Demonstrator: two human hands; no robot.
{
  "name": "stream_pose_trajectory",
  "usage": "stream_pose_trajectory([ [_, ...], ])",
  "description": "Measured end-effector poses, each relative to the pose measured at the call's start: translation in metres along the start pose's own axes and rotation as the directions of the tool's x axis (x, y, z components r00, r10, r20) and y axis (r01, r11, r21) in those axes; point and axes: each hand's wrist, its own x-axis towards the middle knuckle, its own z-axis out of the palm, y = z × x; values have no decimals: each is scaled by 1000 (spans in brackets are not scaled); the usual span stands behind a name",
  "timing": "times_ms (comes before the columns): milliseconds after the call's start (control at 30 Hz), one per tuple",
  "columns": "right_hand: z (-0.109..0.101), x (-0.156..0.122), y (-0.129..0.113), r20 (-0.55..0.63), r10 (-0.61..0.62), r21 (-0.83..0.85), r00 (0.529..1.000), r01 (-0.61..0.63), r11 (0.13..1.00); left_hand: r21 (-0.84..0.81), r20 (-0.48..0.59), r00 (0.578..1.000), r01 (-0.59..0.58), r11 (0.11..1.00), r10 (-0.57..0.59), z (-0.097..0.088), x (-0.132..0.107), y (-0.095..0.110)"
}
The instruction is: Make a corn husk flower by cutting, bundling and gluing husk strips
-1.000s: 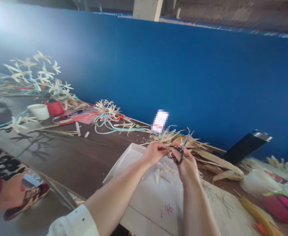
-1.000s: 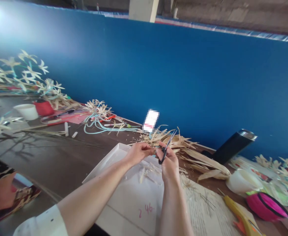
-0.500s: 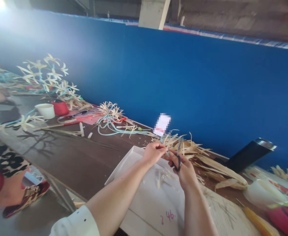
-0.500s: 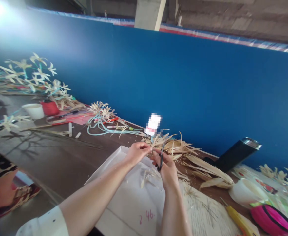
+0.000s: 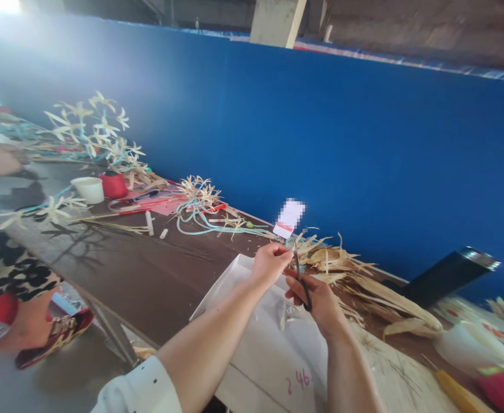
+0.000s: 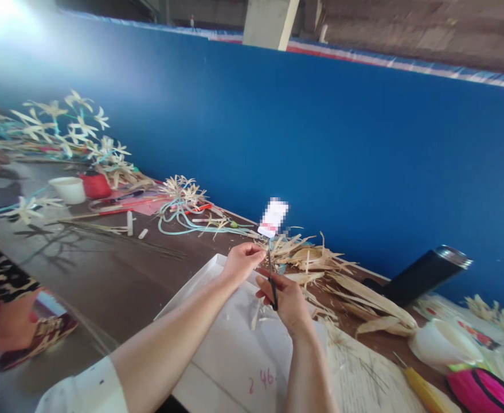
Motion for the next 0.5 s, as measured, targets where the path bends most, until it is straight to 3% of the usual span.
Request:
stream_pose_trajectory([
  [500, 0, 1, -1, -18, -1, 6, 1000, 1, 1000, -6, 33, 999, 4, 1000, -3, -1, -1, 0],
])
